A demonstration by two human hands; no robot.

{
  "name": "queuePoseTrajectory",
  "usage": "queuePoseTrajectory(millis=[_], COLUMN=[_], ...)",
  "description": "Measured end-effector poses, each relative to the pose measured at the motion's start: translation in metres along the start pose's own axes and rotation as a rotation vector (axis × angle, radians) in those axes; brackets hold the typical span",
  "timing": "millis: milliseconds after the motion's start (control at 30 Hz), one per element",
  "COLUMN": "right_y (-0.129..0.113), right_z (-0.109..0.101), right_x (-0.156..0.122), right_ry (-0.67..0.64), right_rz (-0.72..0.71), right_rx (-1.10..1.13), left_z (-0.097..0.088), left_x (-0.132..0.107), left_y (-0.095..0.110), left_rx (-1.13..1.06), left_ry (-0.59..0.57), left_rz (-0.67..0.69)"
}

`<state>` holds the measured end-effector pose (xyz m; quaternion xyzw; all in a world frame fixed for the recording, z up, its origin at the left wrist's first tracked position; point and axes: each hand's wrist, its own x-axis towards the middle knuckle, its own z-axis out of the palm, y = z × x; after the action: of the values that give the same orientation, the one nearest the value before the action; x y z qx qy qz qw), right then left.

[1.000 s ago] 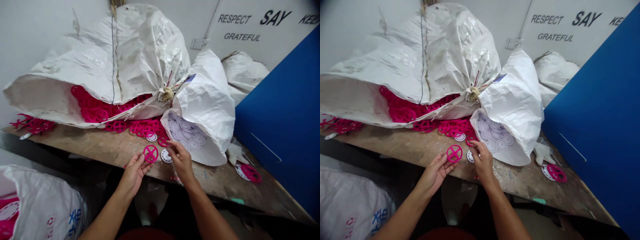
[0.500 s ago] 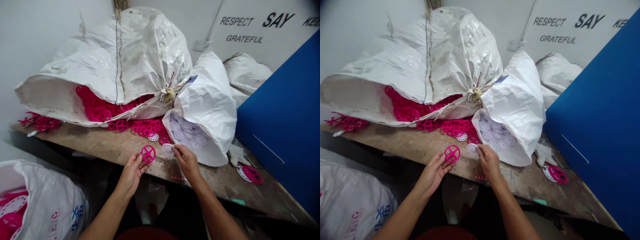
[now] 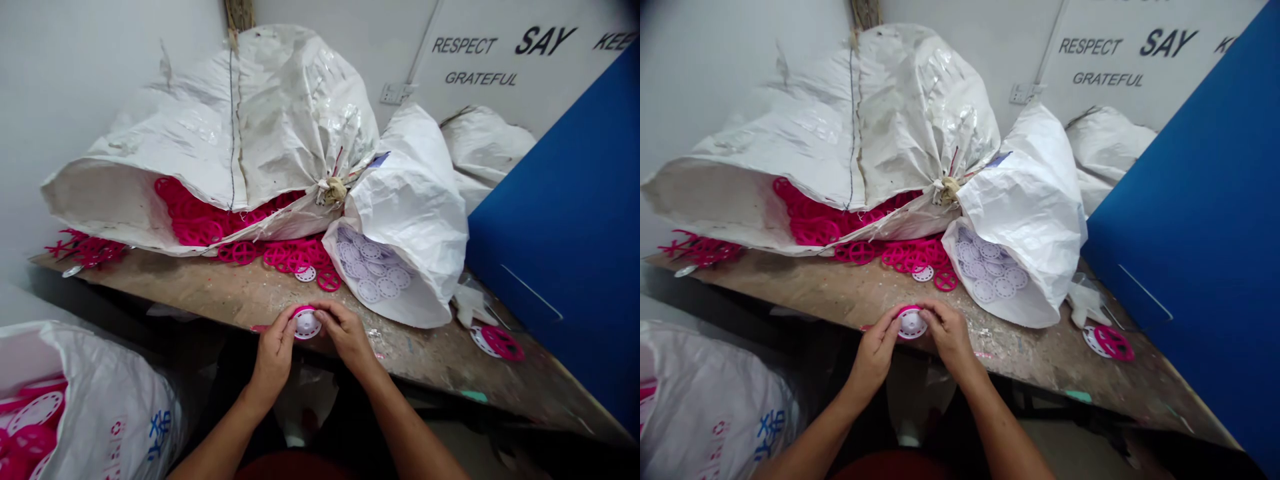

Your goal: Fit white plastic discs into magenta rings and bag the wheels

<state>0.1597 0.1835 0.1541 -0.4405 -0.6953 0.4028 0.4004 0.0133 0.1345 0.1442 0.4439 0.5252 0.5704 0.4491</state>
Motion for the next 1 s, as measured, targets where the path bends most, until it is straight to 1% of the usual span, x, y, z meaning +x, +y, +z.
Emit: queuePoseTrajectory(millis=[67, 100, 200, 267, 333, 400, 433, 500, 567, 667, 767, 833, 867, 900, 933, 967, 1000], right_y=[0.000, 0.000, -0.004, -0.008, -0.012, -0.014, -0.014, -0.013, -0.011, -0.010, -0.013, -0.017, -0.019, -0.022, -0.024, -0.024, -0.022], right_z=[-0.001, -0.001, -0.005, -0.007, -0.009, -0.009, -0.008, -0.008, -0.009, -0.009, -0.002, 0.006, 0.008, 0.009, 0.007, 0.001, -0.008], right_x=[0.000, 0.000, -0.002, -0.003, -0.003, -0.002, -0.002, -0.001, -0.002, -0.007, -0.016, -0.019, -0.019, -0.018, -0.015, -0.012, -0.008], right_ry=[-0.011, -0.002, 0.024, -0.005, -0.044, -0.058, -0.054, -0.047, -0.072, -0.119, -0.094, -0.078, -0.096, -0.131, -0.171, -0.189, -0.169], right_rz=[0.049, 0.058, 0.080, 0.078, 0.038, -0.003, -0.007, 0.018, 0.038, -0.008, -0.052, -0.055, -0.057, -0.066, -0.081, -0.100, -0.114], right_rx=[0.050, 0.081, 0.201, 0.231, 0.161, 0.071, 0.052, 0.074, 0.107, 0.022, -0.082, -0.074, -0.047, -0.013, 0.019, 0.037, 0.029], left_z=[-0.001, 0.000, 0.001, 0.001, 0.000, -0.001, -0.001, -0.001, -0.002, -0.003, 0.000, -0.001, -0.006, -0.014, -0.027, -0.044, -0.064], left_x=[0.000, 0.000, -0.002, -0.003, -0.004, -0.005, -0.005, -0.005, -0.005, -0.007, -0.008, -0.010, -0.013, -0.016, -0.021, -0.026, -0.033], left_y=[0.003, 0.004, 0.004, 0.003, 0.002, 0.002, 0.003, 0.006, 0.010, 0.011, 0.007, 0.006, 0.008, 0.012, 0.017, 0.024, 0.033], left_rx=[0.039, 0.032, -0.051, -0.060, 0.023, 0.112, 0.127, 0.080, -0.027, -0.150, -0.160, -0.148, -0.142, -0.139, -0.140, -0.150, -0.160], left_ry=[0.004, -0.003, -0.078, -0.146, -0.179, -0.174, -0.173, -0.183, -0.204, -0.219, -0.177, -0.132, -0.114, -0.090, -0.040, 0.036, 0.120], left_rz=[0.049, 0.048, -0.035, -0.069, -0.036, 0.002, 0.000, -0.058, -0.158, -0.267, -0.265, -0.254, -0.254, -0.254, -0.239, -0.204, -0.157])
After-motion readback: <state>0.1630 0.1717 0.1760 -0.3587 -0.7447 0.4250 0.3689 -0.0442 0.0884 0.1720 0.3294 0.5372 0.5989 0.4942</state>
